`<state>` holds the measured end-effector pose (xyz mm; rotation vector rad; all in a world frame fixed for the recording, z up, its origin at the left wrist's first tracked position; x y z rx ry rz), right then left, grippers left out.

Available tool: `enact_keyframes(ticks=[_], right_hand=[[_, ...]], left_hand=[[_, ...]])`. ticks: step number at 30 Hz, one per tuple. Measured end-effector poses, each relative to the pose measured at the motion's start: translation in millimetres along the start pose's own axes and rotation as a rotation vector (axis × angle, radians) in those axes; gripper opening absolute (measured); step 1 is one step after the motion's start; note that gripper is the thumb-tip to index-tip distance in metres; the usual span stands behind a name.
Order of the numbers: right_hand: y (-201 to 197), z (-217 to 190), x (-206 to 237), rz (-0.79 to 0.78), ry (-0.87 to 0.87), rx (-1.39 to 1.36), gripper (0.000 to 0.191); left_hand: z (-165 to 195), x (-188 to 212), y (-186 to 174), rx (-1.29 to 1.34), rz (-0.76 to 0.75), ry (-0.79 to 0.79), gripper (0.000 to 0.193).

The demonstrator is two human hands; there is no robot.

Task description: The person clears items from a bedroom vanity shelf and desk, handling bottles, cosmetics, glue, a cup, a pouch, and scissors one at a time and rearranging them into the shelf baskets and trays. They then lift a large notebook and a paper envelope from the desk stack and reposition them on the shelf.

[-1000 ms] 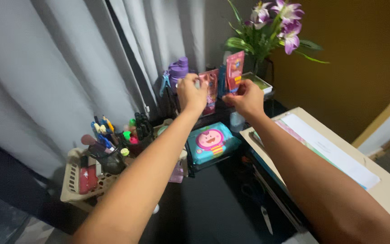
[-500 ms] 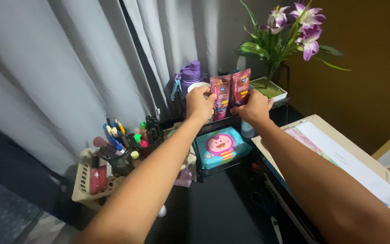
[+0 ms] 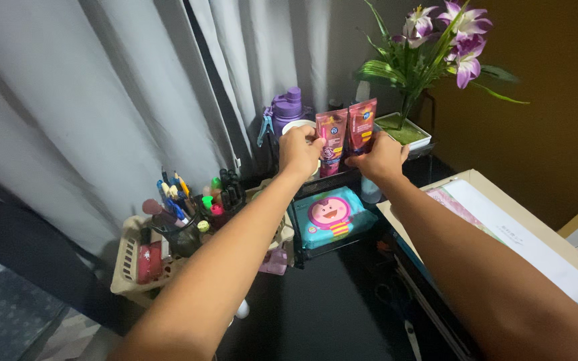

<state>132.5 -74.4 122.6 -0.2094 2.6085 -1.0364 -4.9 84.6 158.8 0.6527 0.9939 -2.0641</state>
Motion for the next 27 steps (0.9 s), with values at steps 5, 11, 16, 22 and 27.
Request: enact_keyframes(ticks=[5, 11, 16, 22, 27], right_hand=[[0.8, 0.9, -0.7, -0.023, -0.013, -0.012, 0.058], [2.8, 3.1, -4.3, 0.002, -0.002, 0.023, 0.066], [2.5, 3.0, -3.6, 0.011, -0.029, -0.003, 0.067], [-3.8, 3.9, 4.6, 0.021, -0.037, -0.013, 0.072], [-18.0, 5.3, 18.8, 0.096, -0.086, -0.092, 0.074]], left_hand=[[2.0, -0.8, -0.7, -0.023, 0.010, 0.029, 0.014], [0.0, 0.4, 0.7, -0.021, 0.017, 0.021, 0.016], [-0.8, 1.4, 2.1, -0.022, 0.005, -0.024, 0.016], [3.4, 2.3, 1.2, -0.019, 0.013, -0.016, 0.017], [10.6, 7.4, -1.1, -0.098, 0.065, 0.001, 0.027]])
Point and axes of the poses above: each hand's wrist, its own x-axis away from the middle knuckle, its own y-axis out of the palm, z = x × y, the point moved 5 cm from there along -x, towards the middle knuckle, and after that the axes turned 14 degrees about y, right-handed, at the moved point
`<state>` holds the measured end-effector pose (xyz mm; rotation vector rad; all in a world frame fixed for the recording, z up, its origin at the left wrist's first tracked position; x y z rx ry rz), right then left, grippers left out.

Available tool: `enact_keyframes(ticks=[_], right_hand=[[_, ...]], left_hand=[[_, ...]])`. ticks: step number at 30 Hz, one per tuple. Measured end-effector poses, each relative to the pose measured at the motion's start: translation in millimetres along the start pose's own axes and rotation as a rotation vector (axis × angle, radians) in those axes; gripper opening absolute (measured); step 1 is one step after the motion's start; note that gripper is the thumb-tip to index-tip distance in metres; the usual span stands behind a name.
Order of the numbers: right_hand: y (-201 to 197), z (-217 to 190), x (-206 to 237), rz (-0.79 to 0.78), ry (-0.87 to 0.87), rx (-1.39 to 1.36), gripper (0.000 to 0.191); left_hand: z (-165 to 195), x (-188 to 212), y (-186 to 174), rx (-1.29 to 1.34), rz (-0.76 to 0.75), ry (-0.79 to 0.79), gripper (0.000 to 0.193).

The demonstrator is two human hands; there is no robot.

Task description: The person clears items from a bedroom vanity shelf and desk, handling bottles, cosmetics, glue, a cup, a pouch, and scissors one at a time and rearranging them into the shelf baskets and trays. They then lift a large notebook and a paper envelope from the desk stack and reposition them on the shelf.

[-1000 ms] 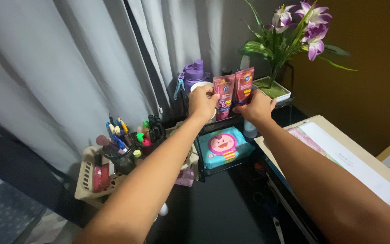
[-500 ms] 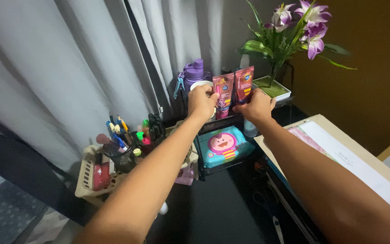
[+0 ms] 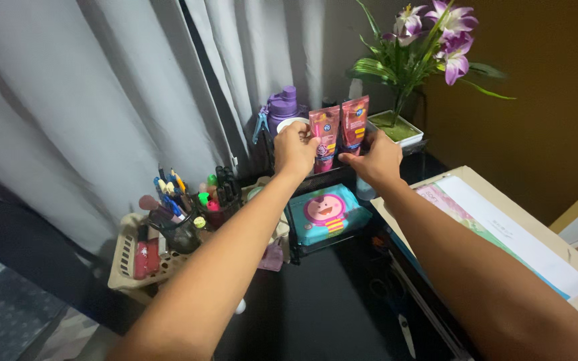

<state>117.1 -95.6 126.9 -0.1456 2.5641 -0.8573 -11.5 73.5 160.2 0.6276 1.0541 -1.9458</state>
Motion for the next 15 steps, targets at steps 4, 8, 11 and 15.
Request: enact_keyframes(ticks=[4, 8, 11, 15], right_hand=[[-9.4, -2.1, 12.1, 0.047, -0.019, 0.044, 0.072], [-17.8, 0.5, 30.1, 0.082, 0.005, -0.010, 0.074], [-23.0, -2.9, 48.4, 0.126, -0.045, -0.050, 0.074], [-27.1, -21.4, 86.0, 0.246, -0.146, -0.054, 0.078]], left_hand=[[6.2, 10.9, -9.1, -0.041, 0.083, 0.045, 0.036], [15.9, 22.1, -25.1, -0.043, 0.191, 0.168, 0.042], [19.3, 33.5, -38.4, -0.038, 0.185, 0.187, 0.042], [23.5, 58.4, -63.6, -0.026, 0.150, 0.214, 0.042]])
Point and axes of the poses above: each hand's wrist, its own x-axis away from the middle knuckle, its own y-axis out of the palm, z = x × y, the point moved 5 cm from there along -x, towards the middle knuckle, and after that the axes turned 14 degrees about y, right-handed, at the moved point
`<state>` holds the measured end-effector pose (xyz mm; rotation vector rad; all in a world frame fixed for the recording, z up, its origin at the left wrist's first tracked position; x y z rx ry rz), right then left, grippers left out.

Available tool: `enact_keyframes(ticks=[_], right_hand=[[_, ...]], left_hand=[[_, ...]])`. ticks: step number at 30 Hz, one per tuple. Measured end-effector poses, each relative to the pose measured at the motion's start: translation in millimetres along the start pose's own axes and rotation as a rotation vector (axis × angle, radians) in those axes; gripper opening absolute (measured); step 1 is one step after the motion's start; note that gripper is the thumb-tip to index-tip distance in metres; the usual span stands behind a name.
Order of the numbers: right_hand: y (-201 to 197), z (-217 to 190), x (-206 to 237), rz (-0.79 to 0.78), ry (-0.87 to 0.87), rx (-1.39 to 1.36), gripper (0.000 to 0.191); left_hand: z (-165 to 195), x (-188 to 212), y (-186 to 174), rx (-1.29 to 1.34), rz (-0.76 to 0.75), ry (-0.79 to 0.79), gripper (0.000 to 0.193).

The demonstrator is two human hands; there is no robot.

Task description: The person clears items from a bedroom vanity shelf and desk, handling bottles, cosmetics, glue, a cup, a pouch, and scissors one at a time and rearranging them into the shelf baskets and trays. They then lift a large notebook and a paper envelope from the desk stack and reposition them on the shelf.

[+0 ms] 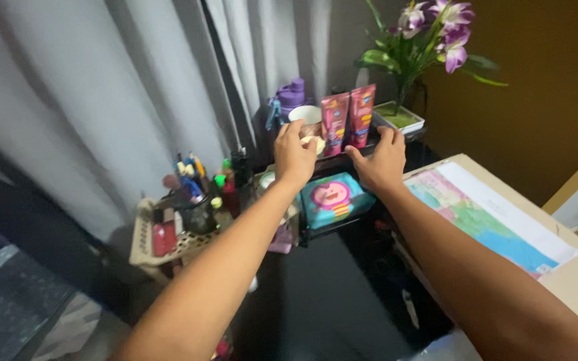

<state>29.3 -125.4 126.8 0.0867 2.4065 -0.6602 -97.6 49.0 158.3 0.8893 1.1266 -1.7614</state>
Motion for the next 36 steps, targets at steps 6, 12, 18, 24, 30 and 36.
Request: enact_keyframes(ticks=[6, 12, 18, 24, 30, 36], right_hand=[[-11.5, -54.3, 69.4, 0.044, 0.028, -0.040, 0.086], [-23.3, -92.6, 156.4, -0.006, 0.080, -0.054, 0.088], [-32.3, -96.6, 250.8, -0.065, 0.153, 0.014, 0.086], [-34.6, -93.4, 319.2, -0.116, 0.174, 0.030, 0.081], [-25.7, -81.8, 362.8, -0.202, 0.185, 0.019, 0.076], [-12.1, -56.3, 400.4, -0.256, 0.254, 0.022, 0.061]], left_hand=[[5.7, 38.3, -67.0, 0.134, -0.043, -0.103, 0.034], [16.9, 96.2, -151.5, 0.169, -0.058, -0.065, 0.025], [24.7, 176.1, -211.1, 0.179, -0.047, -0.147, 0.023], [40.7, 236.0, -255.6, 0.078, -0.092, -0.073, 0.030], [28.0, 278.2, -287.7, -0.109, -0.088, -0.048, 0.040], [-1.7, 316.0, -296.0, -0.129, -0.120, -0.158, 0.038]])
Point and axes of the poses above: each hand's wrist, its own x-axis away from the middle knuckle, its own y-axis out of the palm, z = x × y, the point moved 5 cm from there along -x, towards the middle knuckle, and after that the axes turned 14 degrees about y, right-handed, at the moved point
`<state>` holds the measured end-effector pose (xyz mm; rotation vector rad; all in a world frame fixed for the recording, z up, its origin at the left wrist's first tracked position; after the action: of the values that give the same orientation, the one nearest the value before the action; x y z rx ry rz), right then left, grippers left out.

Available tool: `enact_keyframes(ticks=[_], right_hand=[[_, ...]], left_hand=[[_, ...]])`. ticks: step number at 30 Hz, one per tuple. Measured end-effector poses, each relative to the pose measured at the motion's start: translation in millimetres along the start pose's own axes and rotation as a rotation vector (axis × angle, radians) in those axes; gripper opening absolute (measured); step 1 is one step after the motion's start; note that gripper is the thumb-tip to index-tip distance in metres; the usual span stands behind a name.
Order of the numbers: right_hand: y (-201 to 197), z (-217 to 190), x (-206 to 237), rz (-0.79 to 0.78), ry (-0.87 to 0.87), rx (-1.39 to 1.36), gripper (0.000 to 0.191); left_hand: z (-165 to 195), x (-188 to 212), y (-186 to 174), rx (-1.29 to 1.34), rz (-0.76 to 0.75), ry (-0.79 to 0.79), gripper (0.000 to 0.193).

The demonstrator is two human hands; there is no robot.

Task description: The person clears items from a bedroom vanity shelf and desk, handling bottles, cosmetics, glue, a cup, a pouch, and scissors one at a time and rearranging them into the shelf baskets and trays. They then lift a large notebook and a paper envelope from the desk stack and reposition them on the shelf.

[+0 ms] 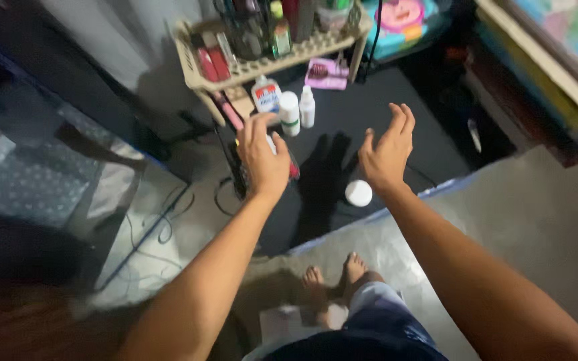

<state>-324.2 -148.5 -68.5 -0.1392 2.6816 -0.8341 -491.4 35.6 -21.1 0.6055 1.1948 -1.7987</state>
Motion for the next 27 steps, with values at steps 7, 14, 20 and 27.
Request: enact_keyframes(ticks=[7, 14, 20, 27], right_hand=[[11.7, 22.6, 33.8, -0.024, 0.007, -0.019, 0.053], [22.3, 18.3, 41.5, -0.048, 0.055, -0.124, 0.054], [35.4, 12.0, 40.6, -0.068, 0.083, -0.093, 0.031], [34.5, 11.2, 57.1, -0.074, 0.089, -0.053, 0.029]], left_hand=[[-27.2, 48.0, -3.2, -0.058, -0.047, -0.166, 0.032], [-46.2, 75.0, -10.3, -0.046, 0.011, -0.263, 0.036], [-25.2, 61.1, 3.1, -0.174, -0.294, -0.130, 0.039], [-29.5, 65.9, 60.7, -0.164, -0.669, 0.114, 0.030]])
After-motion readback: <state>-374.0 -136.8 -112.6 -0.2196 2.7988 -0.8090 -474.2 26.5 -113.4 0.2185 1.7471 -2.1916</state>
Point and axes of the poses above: each hand's wrist, its own x-axis away from the middle knuckle, its own y-axis out of the palm, z = x × y, the point moved 5 cm from there along -x, towards the middle knuckle, and after that the axes turned 14 degrees about y, right-handed, at the moved point
